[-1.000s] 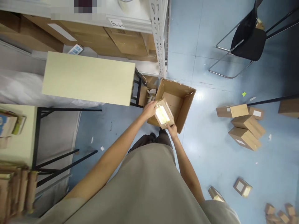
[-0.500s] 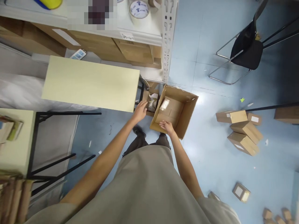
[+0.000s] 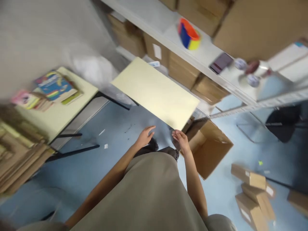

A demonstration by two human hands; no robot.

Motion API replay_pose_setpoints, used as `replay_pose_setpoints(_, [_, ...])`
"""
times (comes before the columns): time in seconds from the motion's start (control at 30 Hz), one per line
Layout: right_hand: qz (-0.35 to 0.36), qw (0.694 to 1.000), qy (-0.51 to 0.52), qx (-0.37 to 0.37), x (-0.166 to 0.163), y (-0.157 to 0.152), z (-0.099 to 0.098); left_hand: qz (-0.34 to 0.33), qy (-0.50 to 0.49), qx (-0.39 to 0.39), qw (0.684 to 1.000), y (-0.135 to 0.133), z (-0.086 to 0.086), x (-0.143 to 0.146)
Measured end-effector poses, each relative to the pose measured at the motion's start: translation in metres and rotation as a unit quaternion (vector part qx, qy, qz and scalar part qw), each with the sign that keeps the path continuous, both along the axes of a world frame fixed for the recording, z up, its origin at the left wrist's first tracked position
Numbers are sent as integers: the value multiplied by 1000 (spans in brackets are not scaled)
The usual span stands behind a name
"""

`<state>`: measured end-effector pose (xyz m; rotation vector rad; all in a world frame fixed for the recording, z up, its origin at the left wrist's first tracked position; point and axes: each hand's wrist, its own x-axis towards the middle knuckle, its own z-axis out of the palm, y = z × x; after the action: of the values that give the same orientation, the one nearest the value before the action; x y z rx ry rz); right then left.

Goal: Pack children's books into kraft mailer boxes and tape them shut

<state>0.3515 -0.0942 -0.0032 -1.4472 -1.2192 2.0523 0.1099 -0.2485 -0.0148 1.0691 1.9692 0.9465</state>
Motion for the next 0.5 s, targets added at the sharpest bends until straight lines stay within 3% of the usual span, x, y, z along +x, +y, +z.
replay_pose_setpoints(0.13, [106,993,28,41,-128,-13,29,119,14,55,991,-43,34,-87])
replay_pose_setpoints(0.27, [222,972,57,57,-245,-32,59,269,21,95,958,-97,57,-155])
replay_pose_setpoints(0.37, [306,948,71,59,-322,-45,71,368,8,104,924,-136,63,-194])
replay_pose_setpoints(0.5, [399,911,91,57,-419,-65,71,455,0,118,883,-181,62,-239])
